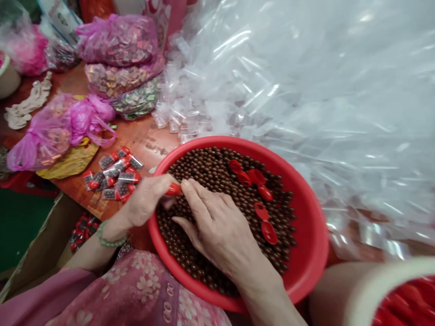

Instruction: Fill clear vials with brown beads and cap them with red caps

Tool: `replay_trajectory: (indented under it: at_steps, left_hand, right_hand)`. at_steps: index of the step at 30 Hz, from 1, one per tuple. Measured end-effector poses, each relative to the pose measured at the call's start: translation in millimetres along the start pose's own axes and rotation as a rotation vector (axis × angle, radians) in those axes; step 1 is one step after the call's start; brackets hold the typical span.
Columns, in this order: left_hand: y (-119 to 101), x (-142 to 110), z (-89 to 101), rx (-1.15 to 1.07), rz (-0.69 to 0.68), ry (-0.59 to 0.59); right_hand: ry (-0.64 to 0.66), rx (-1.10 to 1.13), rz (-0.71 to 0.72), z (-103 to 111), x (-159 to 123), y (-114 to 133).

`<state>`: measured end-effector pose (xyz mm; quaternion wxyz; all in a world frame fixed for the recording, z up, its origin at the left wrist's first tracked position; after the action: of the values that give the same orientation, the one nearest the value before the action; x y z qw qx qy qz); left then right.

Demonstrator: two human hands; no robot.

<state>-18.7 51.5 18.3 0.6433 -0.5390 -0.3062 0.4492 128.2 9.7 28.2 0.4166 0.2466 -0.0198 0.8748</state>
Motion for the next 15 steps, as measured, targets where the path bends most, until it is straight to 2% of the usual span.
replay_trajectory:
  at_steps: [2, 4, 5, 7, 9, 11, 13, 15]
  left_hand:
    - [3.6, -10.4, 34.6, 0.313, -0.067, -0.215]
    - [12.9, -18.3, 68.4, 0.685, -0.028, -0.414]
    - [17.7, -20.3, 82.3, 0.825, -0.020, -0.478]
    - [25.5, -20.3, 101.3, 1.020, -0.052, -0.523]
    - [30.0, -16.2, 108.7, 1.103, -0.111, -0.510]
    - [31.3, -7.2, 105.9, 1.097, -0.170, -0.502]
    - [32.9, 10.6, 94.2, 1.038, -0.230, -0.464]
    - [37.8, 39.3, 78.5, 0.963, -0.260, -0.378]
  right_hand:
    - [0.048, -0.001, -0.097, 4.4, -5.3, -12.9]
    - [0.085, -0.023, -0.256, 10.8, -15.0, -34.3]
    - [0.097, -0.039, -0.346, 14.5, -21.4, -46.4]
    - [0.123, -0.065, -0.507, 20.6, -35.2, -69.2]
    - [0.160, -0.067, -0.608, 22.8, -47.0, -85.5]
    - [0.197, -0.042, -0.642, 20.6, -53.8, -93.8]
    - [0.218, -0.017, -0.623, 15.6, -55.9, -96.3]
    - [0.223, -0.023, -0.585, 9.4, -55.4, -97.2]
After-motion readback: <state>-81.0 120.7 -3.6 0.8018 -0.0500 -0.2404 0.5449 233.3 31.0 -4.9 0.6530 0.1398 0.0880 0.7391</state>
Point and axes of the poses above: each hand's wrist, its own x-axis towards the middle knuckle, its own z-axis out of the back of the hand, y = z × x, the point moved 4 cm from there along x, towards the middle knuckle, and after that the axes turned 4 degrees about -z, right-handed, at the moved point
